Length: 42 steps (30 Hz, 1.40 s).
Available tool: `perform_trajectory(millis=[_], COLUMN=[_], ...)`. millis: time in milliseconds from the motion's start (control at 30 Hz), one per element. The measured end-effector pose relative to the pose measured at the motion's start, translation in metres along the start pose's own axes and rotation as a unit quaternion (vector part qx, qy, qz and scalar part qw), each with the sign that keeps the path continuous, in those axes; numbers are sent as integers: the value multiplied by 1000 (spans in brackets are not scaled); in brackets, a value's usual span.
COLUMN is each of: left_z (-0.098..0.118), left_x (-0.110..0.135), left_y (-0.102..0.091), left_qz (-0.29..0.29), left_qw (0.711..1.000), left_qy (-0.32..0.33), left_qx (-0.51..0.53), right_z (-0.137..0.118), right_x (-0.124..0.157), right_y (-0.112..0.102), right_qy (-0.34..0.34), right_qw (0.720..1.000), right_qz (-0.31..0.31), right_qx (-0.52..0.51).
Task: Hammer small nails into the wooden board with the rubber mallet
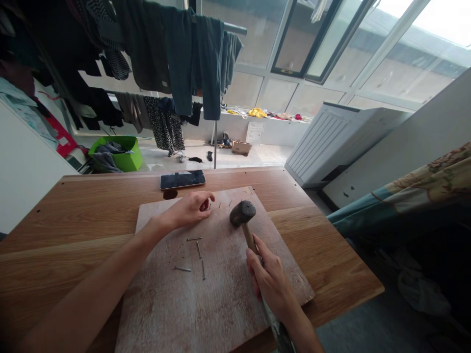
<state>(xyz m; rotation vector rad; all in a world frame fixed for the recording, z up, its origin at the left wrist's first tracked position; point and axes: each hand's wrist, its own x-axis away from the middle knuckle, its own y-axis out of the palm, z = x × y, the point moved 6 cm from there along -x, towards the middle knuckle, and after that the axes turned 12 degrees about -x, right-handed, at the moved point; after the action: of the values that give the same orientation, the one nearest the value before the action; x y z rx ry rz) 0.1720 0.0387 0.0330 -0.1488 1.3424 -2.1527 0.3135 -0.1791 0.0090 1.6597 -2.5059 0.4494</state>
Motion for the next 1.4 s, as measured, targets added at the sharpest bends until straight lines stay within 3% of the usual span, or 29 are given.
perform_trajectory(millis=[200, 367, 800, 1100, 1200, 1300, 1400], left_z=[-20, -18, -15, -13, -11, -7, 8], left_x=[9, 12, 10, 8, 12, 21, 35], left_y=[5, 5, 10, 13, 0, -22, -29], left_qz=[37, 76, 79, 66, 59, -13, -176], left_qw=[994, 994, 995, 998, 998, 997, 977], left_qy=[-15, 0, 7, -3, -20, -65, -68], left_qx=[97, 81, 60, 22, 4, -35, -97], right_z=[-4, -7, -39, -35, -35, -31, -21], right_x=[2, 1, -13, -23, -21, -15, -8], right_y=[2, 3, 38, 50, 51, 46, 39], right_qy=[5, 5, -62, -82, -75, -59, -42], right_qw=[1000, 1000, 997, 992, 994, 997, 997], right_qz=[-14, -16, -34, -32, -47, -53, -58], right_qx=[-17, -17, 8, 85, 66, 22, -6])
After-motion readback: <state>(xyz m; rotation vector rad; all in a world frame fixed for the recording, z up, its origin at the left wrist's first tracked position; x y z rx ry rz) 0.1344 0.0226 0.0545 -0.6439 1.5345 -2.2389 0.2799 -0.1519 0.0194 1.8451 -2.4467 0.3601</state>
